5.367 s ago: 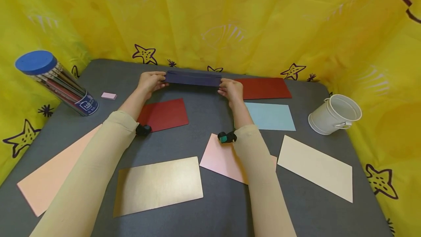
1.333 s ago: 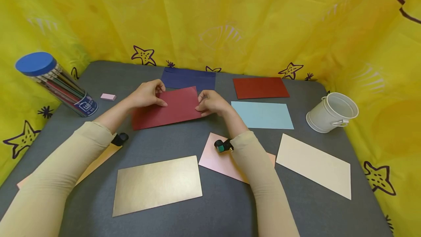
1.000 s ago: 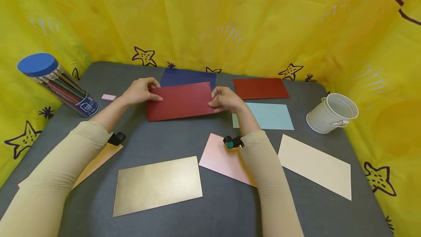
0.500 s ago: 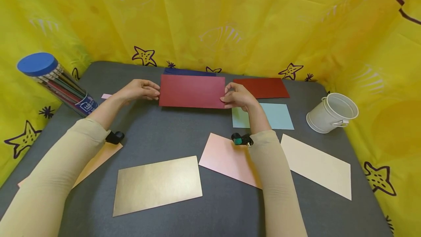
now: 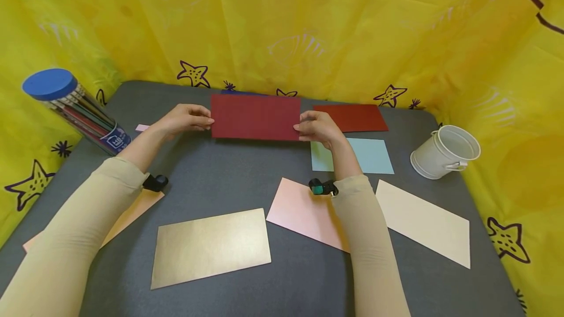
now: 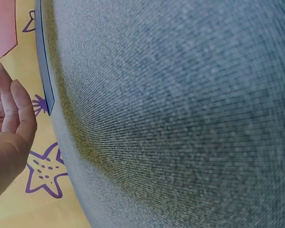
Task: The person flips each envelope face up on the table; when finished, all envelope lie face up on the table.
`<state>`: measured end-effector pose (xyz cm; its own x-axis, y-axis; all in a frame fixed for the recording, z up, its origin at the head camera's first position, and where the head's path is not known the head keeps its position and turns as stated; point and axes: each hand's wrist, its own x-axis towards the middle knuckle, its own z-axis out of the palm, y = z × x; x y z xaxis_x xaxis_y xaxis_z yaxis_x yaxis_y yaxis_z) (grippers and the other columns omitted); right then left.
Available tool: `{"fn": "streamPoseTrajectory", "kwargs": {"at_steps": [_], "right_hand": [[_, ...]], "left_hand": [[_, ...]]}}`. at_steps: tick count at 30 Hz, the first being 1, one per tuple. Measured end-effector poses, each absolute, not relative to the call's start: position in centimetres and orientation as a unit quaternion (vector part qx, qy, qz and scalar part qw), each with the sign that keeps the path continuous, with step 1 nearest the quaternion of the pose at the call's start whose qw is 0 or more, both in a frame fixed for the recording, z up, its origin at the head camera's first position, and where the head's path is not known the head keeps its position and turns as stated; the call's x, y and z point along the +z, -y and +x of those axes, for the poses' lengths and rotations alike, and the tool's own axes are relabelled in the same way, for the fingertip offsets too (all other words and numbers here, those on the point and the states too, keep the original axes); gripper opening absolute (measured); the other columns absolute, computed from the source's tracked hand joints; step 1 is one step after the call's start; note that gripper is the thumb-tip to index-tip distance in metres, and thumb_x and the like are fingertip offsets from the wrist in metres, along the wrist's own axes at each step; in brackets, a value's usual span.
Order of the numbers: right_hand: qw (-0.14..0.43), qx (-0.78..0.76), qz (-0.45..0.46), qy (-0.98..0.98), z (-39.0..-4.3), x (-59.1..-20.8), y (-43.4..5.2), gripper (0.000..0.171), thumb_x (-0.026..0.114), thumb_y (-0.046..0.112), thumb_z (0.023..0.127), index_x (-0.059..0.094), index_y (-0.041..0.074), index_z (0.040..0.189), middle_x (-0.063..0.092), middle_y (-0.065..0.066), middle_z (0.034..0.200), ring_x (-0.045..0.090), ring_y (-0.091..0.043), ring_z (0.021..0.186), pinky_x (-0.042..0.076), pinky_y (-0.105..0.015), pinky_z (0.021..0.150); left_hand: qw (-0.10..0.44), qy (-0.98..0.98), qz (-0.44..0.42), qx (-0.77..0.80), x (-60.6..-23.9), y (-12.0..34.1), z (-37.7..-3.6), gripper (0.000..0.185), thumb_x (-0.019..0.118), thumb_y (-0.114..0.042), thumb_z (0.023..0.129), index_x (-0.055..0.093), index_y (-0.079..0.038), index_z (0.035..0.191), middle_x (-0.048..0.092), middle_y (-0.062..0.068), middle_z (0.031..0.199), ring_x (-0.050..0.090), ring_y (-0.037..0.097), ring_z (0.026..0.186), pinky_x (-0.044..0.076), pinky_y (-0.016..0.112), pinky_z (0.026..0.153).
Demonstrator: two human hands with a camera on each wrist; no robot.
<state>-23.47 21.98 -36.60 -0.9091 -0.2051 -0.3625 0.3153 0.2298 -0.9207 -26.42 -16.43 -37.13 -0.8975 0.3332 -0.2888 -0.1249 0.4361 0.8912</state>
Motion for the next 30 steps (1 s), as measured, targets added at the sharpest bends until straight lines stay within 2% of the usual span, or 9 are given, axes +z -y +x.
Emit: {"fn": "streamPoseTrajectory", "kwargs": {"at_steps": [5,8,15,18,22,26,30], "right_hand": [[0.183,-0.659,0.050,-0.728,-23.4,-36.7,-21.8,0.009,0.068,0.008,0.091,0.060,0.011,0.095,0.067,0.004,0.081,0.069,-0.012,0.074,0.062,-0.028,0.077],[0.167,-0.677,0.053,-0.715,-23.3,-36.7,-21.6,0.011,0.070,0.005,0.090,0.063,0.013,0.086,0.065,0.003,0.082,0.070,-0.011,0.075,0.061,-0.025,0.075],[0.143,-0.683,0.057,-0.714,-23.2,-36.5,-21.2,0.016,0.070,0.000,0.088,0.064,0.012,0.079,0.065,0.003,0.087,0.072,-0.008,0.078,0.060,-0.024,0.082],[0.134,-0.670,0.051,-0.728,-23.2,-36.7,-21.1,0.014,0.068,-0.001,0.089,0.070,0.011,0.082,0.069,0.005,0.087,0.071,-0.008,0.081,0.059,-0.021,0.081],[0.127,-0.641,0.046,-0.756,-23.3,-37.2,-21.0,0.013,0.062,-0.001,0.093,0.072,0.006,0.097,0.066,0.005,0.100,0.067,-0.010,0.092,0.057,-0.015,0.077],[0.122,-0.613,0.044,-0.779,-23.3,-37.7,-20.8,0.018,0.059,0.001,0.094,0.068,0.000,0.109,0.060,0.000,0.117,0.059,-0.011,0.101,0.055,-0.013,0.077],[0.120,-0.607,0.040,-0.785,-23.3,-37.9,-20.5,0.023,0.059,0.001,0.094,0.066,-0.004,0.115,0.060,-0.006,0.124,0.061,-0.010,0.096,0.056,-0.017,0.080]], "left_hand": [[0.197,-0.781,0.045,0.590,-37.1,16.5,-26.3,0.019,0.068,-0.015,0.093,0.064,-0.004,0.108,0.071,-0.012,0.079,0.069,0.005,0.074,0.059,0.025,0.079],[0.189,-0.760,0.035,0.621,-37.0,16.5,-26.3,0.016,0.069,-0.012,0.092,0.066,-0.005,0.106,0.074,-0.010,0.077,0.071,0.006,0.071,0.060,0.025,0.075],[0.187,-0.742,0.020,0.644,-37.0,16.7,-26.4,0.007,0.068,-0.012,0.093,0.069,-0.010,0.099,0.077,-0.008,0.081,0.075,0.011,0.079,0.061,0.028,0.080],[0.186,-0.748,0.022,0.637,-36.9,16.7,-26.4,0.010,0.064,-0.015,0.096,0.071,-0.010,0.102,0.077,-0.009,0.083,0.075,0.013,0.085,0.060,0.031,0.087],[0.188,-0.760,0.013,0.622,-36.8,16.7,-26.3,0.021,0.060,-0.019,0.098,0.074,-0.010,0.111,0.075,-0.014,0.088,0.073,0.010,0.088,0.058,0.032,0.092],[0.189,-0.770,0.001,0.610,-36.8,16.8,-26.2,0.021,0.063,-0.022,0.097,0.075,-0.013,0.112,0.072,-0.017,0.090,0.069,0.003,0.085,0.058,0.026,0.089],[0.186,-0.769,-0.005,0.611,-36.8,16.8,-26.2,0.021,0.067,-0.021,0.094,0.075,-0.013,0.111,0.072,-0.017,0.091,0.068,0.002,0.082,0.058,0.022,0.083]]}}
